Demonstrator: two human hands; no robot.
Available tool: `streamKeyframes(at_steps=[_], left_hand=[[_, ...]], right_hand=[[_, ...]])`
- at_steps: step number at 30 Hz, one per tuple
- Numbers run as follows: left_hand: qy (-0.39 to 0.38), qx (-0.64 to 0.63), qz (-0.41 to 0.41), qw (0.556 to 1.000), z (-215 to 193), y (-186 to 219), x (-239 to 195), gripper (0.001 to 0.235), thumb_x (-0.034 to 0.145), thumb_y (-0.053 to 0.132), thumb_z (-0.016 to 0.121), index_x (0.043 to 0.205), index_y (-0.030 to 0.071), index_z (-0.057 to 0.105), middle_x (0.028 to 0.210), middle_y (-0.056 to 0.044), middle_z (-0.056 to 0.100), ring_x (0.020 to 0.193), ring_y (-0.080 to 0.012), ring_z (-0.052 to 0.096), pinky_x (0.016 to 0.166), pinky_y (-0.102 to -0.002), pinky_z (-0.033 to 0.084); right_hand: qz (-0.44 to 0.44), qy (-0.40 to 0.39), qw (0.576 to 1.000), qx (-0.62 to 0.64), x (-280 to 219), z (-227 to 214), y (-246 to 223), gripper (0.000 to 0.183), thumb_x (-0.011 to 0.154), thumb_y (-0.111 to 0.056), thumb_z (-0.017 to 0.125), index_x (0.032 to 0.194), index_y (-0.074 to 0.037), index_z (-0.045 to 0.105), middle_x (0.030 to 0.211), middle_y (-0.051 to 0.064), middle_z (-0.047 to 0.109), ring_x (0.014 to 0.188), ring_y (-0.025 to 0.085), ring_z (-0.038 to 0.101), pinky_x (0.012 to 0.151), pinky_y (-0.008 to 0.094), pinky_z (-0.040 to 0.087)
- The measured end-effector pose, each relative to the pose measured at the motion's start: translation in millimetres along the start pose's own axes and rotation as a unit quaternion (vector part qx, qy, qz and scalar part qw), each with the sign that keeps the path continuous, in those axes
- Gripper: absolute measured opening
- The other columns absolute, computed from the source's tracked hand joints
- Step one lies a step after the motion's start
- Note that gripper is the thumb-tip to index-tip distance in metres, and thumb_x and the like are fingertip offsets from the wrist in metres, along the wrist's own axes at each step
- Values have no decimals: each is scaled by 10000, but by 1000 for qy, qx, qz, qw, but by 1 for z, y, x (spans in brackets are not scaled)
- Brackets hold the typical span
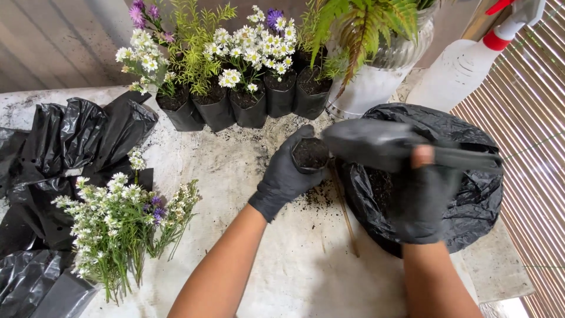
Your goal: The person fills black plastic nursery bags with soil using a small trowel and then plants white and purple flowers into the bags. They use a wooden stick to create holes in the soil before inserting the plants and then add more soil to secure them.
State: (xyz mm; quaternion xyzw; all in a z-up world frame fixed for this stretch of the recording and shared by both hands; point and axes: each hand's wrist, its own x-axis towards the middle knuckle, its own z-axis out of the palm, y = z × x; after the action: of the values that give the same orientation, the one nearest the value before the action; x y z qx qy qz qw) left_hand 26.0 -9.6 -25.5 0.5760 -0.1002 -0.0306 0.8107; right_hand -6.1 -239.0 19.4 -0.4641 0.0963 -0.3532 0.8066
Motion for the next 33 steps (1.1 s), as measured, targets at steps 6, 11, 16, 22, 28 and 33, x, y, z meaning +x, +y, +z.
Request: streamKeyframes(at_steps=[6,11,16,22,28,33], left_hand=[[189,388,166,887,10,-11,-18,1065,558,452,973,1437,135,464,1311,-167,536,1218,-406,579,962,-546,529],[113,278,67,951,20,37,-20,1053,618,204,921,1493,154,338,1323,-139,669,1191,-306,695,987,-369,584],[119,272,117,948,21,17,-19,1405,579,174,961,1641,128,41,1253,-164,592,1192,-302,654,1013,-397,541],[136,217,97,962,19,4,-19,994,677,202,887,1531,109,389,1409,-136,628,1284,-262,638,1090,-342,506],[114,244,95,958,19,0,-19,1097,633,208,918,1551,78,332,1464,-163,575,1322,-287,607,1109,-351,483],[98,239,131,957,16,-10,-17,966,750,149,866,1555,91,335,1418,-151,624,1280,-266,646,1104,-330,483]], right_hand=[[-472,-29,832,-291,65,-89,-42,300,1276,-88,536,1528,-23,388,1506,227,403,1353,424,443,1148,573,386],[-409,-25,821,-397,85,-111,-39,374,1181,-21,549,1505,-46,364,1448,263,481,1307,450,512,1079,540,412],[-341,-31,842,-417,88,-107,-26,328,1095,-59,552,1384,-17,403,1257,253,485,1098,381,535,906,490,455],[-217,-3,883,-415,105,-125,-7,397,1099,-159,625,1433,-77,427,1270,185,540,1107,347,592,895,499,509],[-65,47,945,-316,113,-126,1,303,1045,-189,608,1308,-168,458,1113,34,554,964,167,626,792,356,578],[-9,93,952,-291,130,-145,7,304,1000,-206,636,1269,-193,496,1105,25,617,916,143,670,748,331,613]])
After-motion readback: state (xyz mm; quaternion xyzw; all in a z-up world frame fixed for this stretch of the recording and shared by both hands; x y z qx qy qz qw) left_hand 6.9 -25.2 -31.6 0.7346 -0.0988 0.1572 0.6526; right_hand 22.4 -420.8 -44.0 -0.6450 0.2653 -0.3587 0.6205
